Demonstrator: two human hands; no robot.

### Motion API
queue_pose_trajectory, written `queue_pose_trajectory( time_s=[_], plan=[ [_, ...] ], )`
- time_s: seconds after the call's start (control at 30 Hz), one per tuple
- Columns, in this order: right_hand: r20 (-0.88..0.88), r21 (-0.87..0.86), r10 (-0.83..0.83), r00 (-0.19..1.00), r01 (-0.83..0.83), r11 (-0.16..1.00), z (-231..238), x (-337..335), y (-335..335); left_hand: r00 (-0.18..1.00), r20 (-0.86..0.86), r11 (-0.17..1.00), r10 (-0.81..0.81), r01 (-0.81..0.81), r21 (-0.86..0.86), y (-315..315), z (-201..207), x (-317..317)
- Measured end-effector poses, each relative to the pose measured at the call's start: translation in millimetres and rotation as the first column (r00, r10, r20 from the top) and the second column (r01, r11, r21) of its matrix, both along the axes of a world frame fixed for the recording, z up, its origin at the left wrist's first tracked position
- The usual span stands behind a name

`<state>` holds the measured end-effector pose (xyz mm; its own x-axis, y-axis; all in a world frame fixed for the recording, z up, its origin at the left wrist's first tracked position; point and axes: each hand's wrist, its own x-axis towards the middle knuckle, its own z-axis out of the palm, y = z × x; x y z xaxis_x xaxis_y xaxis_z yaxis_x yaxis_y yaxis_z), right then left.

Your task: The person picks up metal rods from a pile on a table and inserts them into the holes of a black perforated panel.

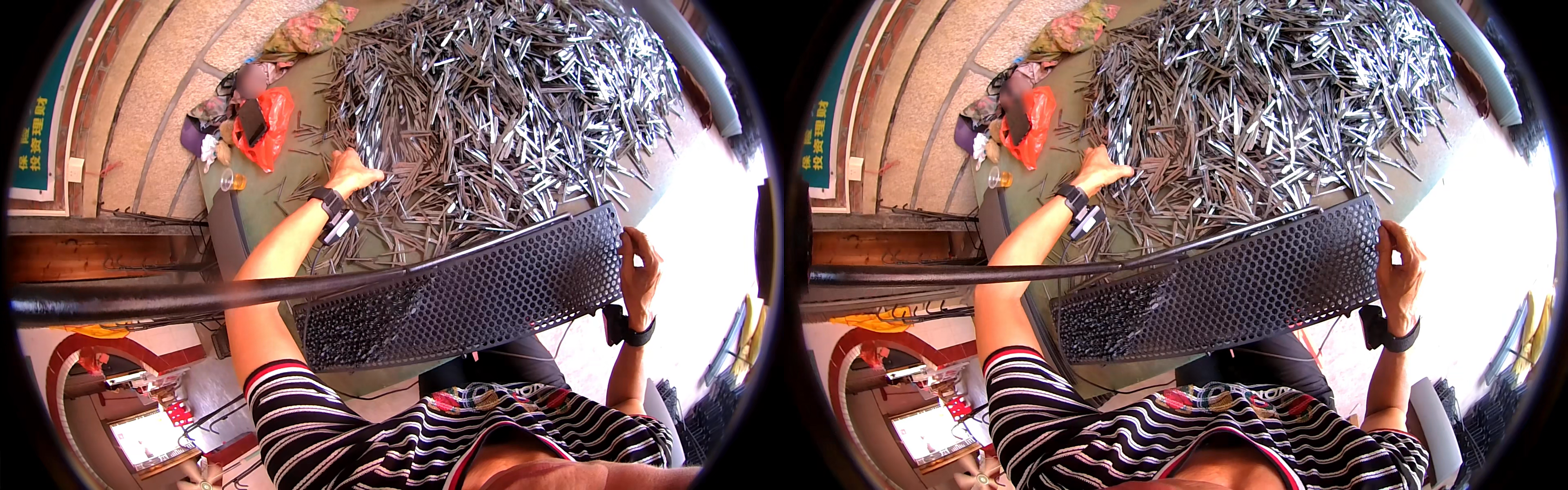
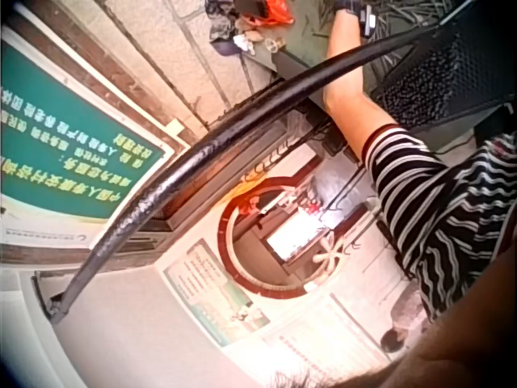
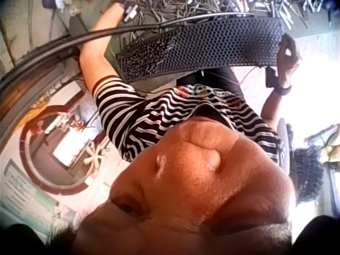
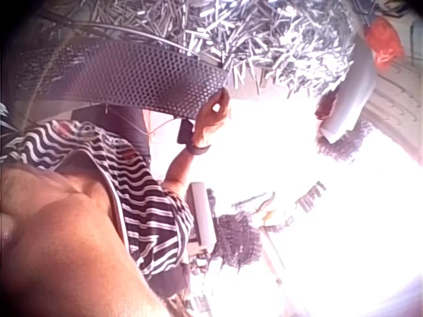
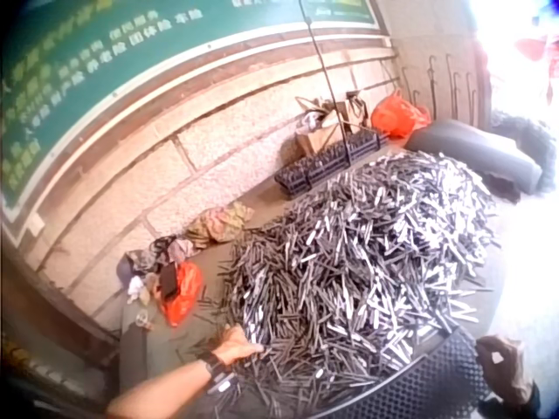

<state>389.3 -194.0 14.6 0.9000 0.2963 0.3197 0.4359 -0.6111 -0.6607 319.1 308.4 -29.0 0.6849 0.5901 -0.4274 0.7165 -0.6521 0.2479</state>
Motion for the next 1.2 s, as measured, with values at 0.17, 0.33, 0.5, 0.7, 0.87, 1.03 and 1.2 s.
queue_pose_trajectory(
  time_s=[0.17,0.33,0.5,0.7,0.87,1.03,1.2],
  plan=[
    [-0.06,-0.01,-0.015,0.998,0.014,1.0,5,-1,-1,0.985,0.079,0.959,0.156,-0.17,0.226,2,-21,-9],
    [-0.025,-0.019,-0.02,0.999,0.02,1.0,1,0,-2,0.961,-0.108,0.964,0.256,-0.262,-0.052,6,-19,4],
    [-0.046,-0.021,-0.032,0.998,0.031,0.999,4,0,1,0.95,-0.013,0.937,0.311,-0.304,0.173,-27,-4,13],
    [-0.023,-0.025,-0.02,1.0,0.019,0.999,1,0,1,0.938,0.156,0.934,0.31,-0.27,-0.234,4,-12,-9],
    [-0.012,-0.03,-0.013,1.0,0.013,0.999,1,-1,2,0.915,0.303,0.949,0.265,-0.192,-0.25,10,-35,-10],
    [-0.009,-0.026,-0.015,1.0,0.015,1.0,-1,-2,2,0.954,0.169,0.969,0.246,-0.246,-0.018,-9,-4,-2],
    [-0.031,-0.006,-0.002,1.0,0.002,1.0,6,-5,6,0.968,0.103,0.967,0.228,-0.237,0.092,-3,-1,3]
  ],
)
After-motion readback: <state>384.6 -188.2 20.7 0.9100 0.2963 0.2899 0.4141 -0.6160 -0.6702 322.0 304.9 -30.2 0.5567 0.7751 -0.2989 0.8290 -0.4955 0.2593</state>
